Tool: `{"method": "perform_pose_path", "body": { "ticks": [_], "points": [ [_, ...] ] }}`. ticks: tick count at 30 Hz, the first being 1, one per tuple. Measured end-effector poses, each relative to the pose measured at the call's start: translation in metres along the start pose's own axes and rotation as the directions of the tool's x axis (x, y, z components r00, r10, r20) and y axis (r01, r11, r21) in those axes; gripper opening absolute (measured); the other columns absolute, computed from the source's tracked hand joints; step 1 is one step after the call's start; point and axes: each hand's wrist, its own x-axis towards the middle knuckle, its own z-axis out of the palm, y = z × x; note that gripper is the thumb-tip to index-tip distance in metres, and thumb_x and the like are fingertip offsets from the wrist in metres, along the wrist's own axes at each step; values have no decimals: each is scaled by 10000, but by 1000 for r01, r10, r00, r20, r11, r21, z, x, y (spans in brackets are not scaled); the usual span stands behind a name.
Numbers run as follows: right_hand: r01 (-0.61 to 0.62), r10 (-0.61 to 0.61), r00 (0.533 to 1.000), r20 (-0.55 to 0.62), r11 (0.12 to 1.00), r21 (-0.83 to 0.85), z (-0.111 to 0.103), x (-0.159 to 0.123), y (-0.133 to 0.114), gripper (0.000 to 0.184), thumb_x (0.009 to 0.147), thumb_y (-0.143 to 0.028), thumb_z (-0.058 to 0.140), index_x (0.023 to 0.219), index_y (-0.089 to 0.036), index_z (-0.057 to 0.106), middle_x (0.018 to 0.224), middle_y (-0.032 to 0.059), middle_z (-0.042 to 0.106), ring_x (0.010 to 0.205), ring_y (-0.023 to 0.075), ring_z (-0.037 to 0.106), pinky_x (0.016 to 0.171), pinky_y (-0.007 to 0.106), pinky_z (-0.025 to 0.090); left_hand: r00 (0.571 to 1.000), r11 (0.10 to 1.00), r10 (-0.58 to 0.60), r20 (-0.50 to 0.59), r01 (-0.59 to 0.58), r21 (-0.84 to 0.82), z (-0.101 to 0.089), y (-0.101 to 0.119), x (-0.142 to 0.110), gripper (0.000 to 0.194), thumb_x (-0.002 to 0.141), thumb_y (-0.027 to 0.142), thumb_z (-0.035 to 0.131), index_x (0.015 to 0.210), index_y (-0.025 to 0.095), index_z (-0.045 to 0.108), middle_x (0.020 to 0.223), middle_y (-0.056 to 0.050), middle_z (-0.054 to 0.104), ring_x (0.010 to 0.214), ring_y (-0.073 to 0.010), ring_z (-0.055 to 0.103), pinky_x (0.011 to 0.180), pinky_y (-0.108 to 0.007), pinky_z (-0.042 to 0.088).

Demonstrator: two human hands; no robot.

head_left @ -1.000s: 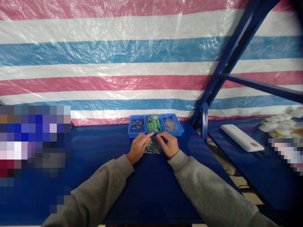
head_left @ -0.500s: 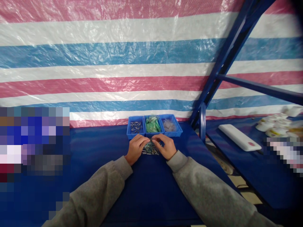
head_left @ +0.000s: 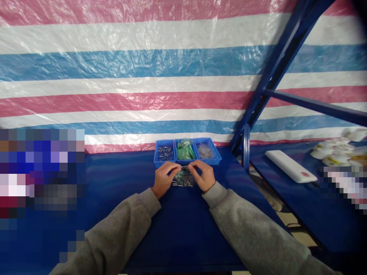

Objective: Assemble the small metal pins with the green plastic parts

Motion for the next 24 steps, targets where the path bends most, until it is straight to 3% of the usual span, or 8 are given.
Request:
{"method": "perform_pose_path", "body": {
  "ticks": [7,14,24],
  "points": [
    [21,-23,997,67,999,34,1,0,-2,190,864,-316,468,843,-192,610,758,40,616,678,156,568,662,285,467,999,998,-40,5,40,39,1,0,0,202,873,293,478,797,164,614,768,-37,624,712,-136,569,694,-267,458],
    [44,-48,996,80,998,52,0,1,-5,220,869,-326,463,815,-190,627,736,45,612,680,161,576,663,284,472,996,992,-75,49,70,106,1,-3,-1,296,879,295,466,632,152,544,615,-2,531,592,-109,502,603,-234,394],
    [55,-62,995,79,995,85,1,0,-6,196,867,-315,474,817,-184,611,740,44,613,656,148,564,636,266,465,994,992,-70,82,61,114,3,-3,-3,334,888,283,443,586,147,487,580,13,473,547,-88,441,568,-219,353]
  ]
}}
